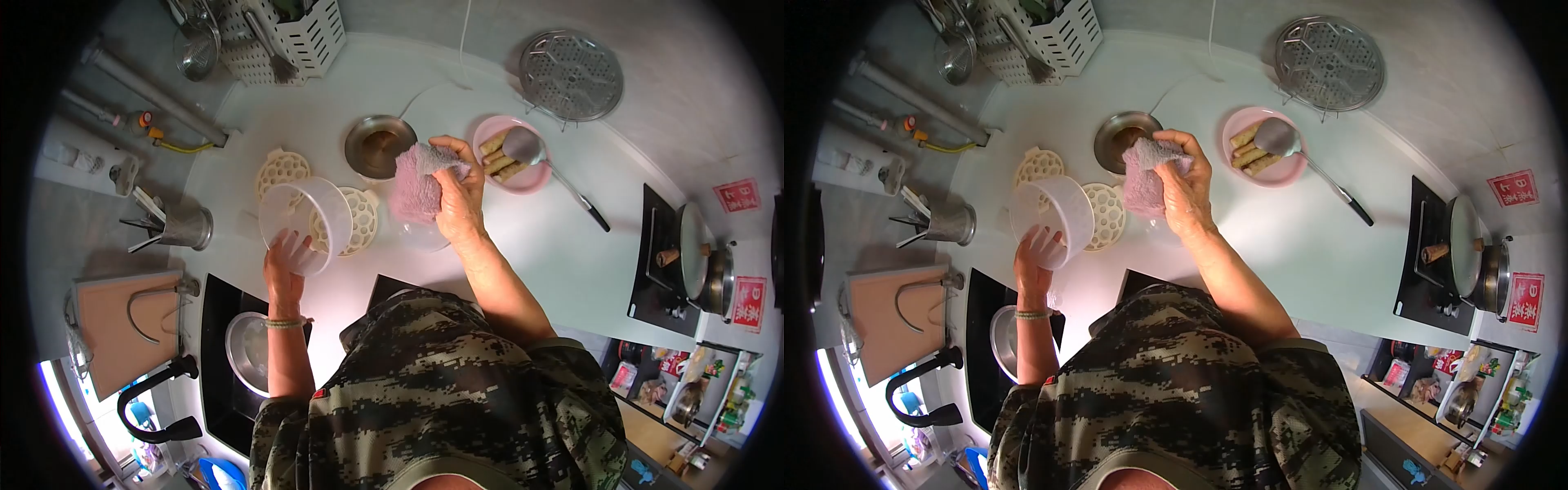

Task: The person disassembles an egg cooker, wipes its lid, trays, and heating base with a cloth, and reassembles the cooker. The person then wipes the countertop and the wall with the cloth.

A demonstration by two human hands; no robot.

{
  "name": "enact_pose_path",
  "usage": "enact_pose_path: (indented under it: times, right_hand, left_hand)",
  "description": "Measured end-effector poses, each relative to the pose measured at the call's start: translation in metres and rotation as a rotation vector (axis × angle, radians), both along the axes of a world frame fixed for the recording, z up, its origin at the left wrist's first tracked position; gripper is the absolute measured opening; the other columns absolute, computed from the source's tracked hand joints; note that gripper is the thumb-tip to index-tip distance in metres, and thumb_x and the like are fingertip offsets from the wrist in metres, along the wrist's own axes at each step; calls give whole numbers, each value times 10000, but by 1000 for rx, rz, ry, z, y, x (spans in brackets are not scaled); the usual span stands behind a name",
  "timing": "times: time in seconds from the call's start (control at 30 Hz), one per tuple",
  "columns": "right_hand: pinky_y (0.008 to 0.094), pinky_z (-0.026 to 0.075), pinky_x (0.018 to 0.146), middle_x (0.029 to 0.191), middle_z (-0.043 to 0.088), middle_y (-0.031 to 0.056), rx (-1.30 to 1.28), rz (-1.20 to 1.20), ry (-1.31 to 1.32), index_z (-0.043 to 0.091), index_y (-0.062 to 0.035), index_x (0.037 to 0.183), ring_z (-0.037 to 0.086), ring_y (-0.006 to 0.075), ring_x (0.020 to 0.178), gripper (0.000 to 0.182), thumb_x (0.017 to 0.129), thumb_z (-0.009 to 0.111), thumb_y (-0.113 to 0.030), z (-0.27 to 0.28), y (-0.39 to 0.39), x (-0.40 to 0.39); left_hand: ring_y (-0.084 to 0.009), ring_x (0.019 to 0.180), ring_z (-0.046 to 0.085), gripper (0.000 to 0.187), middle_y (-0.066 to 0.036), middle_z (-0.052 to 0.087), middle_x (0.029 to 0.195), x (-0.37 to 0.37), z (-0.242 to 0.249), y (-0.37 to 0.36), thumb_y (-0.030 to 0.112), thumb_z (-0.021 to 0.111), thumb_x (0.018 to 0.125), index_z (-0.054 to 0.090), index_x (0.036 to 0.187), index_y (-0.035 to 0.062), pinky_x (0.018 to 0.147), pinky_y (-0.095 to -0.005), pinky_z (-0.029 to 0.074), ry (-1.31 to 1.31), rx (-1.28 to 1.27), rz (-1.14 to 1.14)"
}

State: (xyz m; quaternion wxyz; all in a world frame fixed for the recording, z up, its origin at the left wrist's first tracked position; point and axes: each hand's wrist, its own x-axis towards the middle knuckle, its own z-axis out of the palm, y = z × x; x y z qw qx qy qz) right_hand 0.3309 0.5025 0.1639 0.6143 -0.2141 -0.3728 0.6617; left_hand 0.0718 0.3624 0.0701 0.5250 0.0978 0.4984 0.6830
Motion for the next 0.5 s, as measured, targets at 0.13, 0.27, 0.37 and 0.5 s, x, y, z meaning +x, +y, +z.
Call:
enact_pose_path:
  times: [0.13, 0.27, 0.37, 0.5]
  right_hand:
    - [266, 468, 810, 996, 579, 57, 190, -109, -21, 519, -42, 1072, 566, 132, 910, 263, 815, 574, -37, 27, 6, -22]
    - [348, 375, 948, 1110, 556, 120, 520, -80, -300, 530, -42, 1080, 415, 248, 1174, 305, 828, 582, -206, 28, -19, -47]
    - [428, 257, 1042, 1226, 522, 131, 859, -78, -460, 527, -47, 1120, 280, 349, 1293, 376, 834, 563, -288, 22, -50, -45]
    - [433, 298, 1019, 1171, 547, 140, 953, -105, -618, 525, -43, 1105, 353, 337, 1248, 370, 820, 565, -276, 26, -39, -40]
  left_hand:
    - [-389, 1213, 379, 580, -203, 359, 1313, 33, 27, 14, 206, 530, 807, 315, 1326, 57, 973, -495, 385, -266, 230, -73]
    - [-392, 1241, 339, 752, -250, 269, 1377, 67, 49, 37, 211, 565, 751, 182, 1393, 134, 986, -509, 365, -192, 435, -93]
    - [-372, 1193, 407, 744, -245, 355, 1329, 61, 41, 50, 208, 555, 750, 184, 1390, 129, 975, -476, 391, -299, 452, -46]
    - [-338, 1176, 436, 703, -219, 384, 1315, 73, 52, 55, 118, 491, 762, 182, 1393, 102, 956, -441, 419, -328, 470, -27]
